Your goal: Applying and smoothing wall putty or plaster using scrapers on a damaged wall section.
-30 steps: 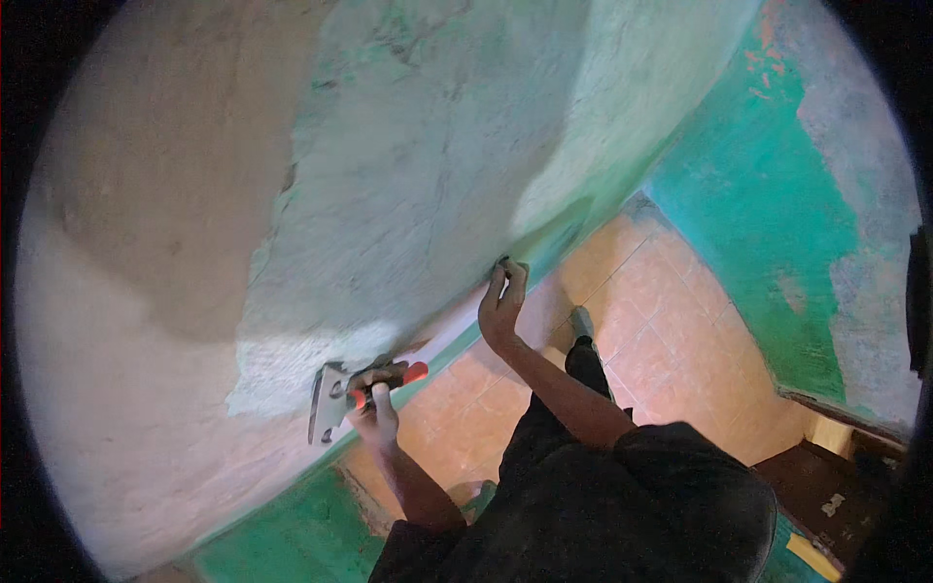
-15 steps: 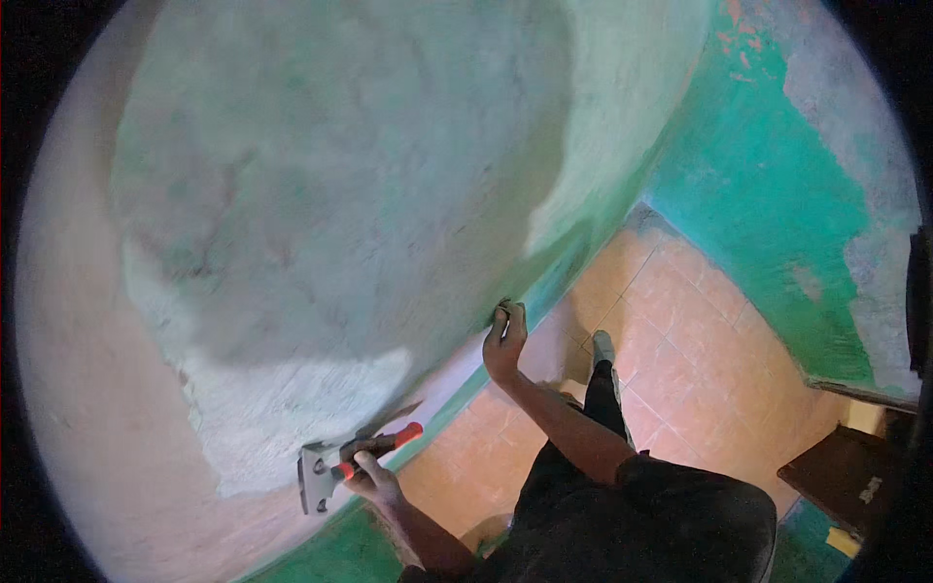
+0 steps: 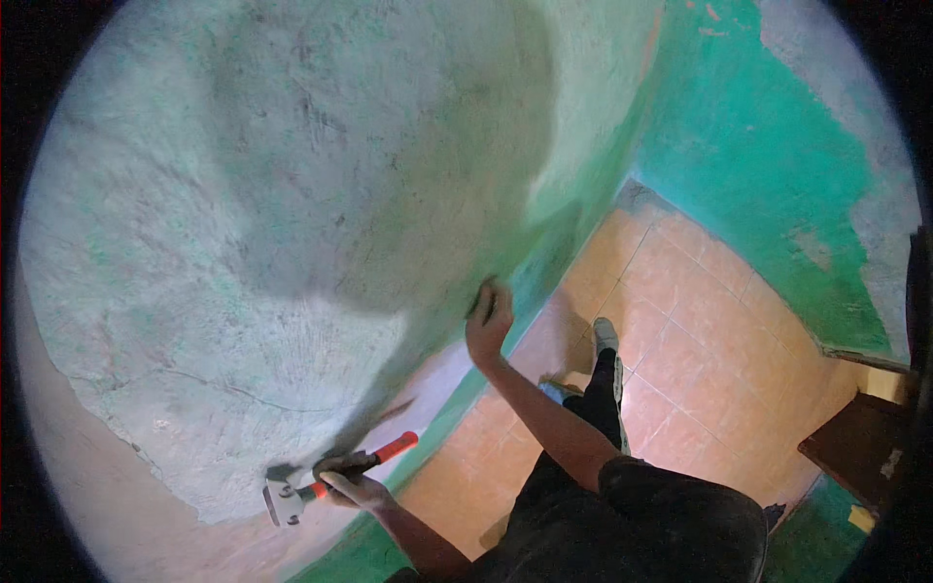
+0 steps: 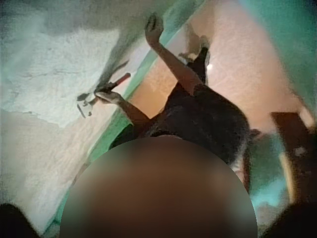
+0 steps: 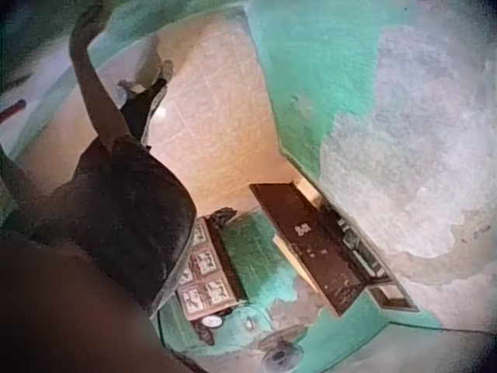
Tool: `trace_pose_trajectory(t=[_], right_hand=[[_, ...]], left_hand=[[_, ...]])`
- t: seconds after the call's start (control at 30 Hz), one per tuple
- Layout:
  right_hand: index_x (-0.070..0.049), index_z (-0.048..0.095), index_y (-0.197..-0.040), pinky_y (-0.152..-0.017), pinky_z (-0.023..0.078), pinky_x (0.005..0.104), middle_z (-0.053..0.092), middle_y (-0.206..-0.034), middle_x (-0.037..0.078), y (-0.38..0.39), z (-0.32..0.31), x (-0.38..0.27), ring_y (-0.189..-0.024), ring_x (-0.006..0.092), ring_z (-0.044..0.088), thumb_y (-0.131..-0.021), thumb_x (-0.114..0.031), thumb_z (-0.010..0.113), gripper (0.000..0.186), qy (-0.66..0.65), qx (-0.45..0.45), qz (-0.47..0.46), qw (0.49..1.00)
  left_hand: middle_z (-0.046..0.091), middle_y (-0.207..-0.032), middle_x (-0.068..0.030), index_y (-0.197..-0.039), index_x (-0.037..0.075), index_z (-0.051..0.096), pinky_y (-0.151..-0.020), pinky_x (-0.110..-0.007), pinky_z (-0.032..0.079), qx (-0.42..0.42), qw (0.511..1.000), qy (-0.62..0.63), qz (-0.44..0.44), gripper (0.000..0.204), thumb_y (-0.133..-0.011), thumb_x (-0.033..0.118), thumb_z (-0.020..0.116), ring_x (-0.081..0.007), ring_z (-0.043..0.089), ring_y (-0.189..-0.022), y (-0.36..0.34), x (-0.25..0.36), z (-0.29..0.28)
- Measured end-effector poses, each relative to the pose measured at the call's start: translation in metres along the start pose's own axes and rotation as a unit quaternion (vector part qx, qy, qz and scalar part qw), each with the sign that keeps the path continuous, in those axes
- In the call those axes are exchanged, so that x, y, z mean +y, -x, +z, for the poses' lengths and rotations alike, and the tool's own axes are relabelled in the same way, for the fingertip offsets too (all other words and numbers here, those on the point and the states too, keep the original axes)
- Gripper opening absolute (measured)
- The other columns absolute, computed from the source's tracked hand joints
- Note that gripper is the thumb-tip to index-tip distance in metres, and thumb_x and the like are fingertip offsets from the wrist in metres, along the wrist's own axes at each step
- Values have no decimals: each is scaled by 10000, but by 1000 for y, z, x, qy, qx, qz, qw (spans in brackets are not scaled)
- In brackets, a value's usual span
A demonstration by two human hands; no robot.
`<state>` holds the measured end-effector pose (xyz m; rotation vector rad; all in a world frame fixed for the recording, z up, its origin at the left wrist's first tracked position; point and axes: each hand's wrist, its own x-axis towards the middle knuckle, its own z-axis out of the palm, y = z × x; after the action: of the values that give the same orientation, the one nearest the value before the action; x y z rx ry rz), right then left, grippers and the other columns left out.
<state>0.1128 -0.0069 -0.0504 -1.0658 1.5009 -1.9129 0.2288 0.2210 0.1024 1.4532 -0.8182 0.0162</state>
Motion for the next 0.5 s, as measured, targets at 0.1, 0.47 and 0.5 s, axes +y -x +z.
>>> trace_pose_trajectory(t=[0.1, 0.47, 0.5], right_hand=[[42, 597, -983, -705, 465, 414, 587, -877, 215, -42, 5, 4, -799, 375, 573, -919, -39, 549, 114, 28, 66, 83, 994], [48, 606, -970, -685, 492, 353, 621, -842, 165, -91, -3, 34, -763, 252, 612, -939, -66, 560, 126, 50, 8, 22, 998], [48, 606, -970, -685, 492, 353, 621, -842, 165, -104, -2, 39, -763, 252, 612, -939, -66, 560, 126, 54, 2, 17, 998]], left_hand=[[564, -621, -62, -852, 53, 499, -528, -308, 493, -26, 996, -70, 37, 450, -999, 472, 430, -166, 562, -511, -4, 8, 10], [580, -612, -79, -791, 34, 495, -520, -302, 479, -40, 994, -95, 29, 352, -988, 320, 442, -172, 558, -500, -9, -2, 39], [579, -604, -78, -805, 33, 497, -520, -301, 479, -51, 991, -113, 51, 341, -993, 309, 426, -168, 557, -495, -9, -9, 43]])
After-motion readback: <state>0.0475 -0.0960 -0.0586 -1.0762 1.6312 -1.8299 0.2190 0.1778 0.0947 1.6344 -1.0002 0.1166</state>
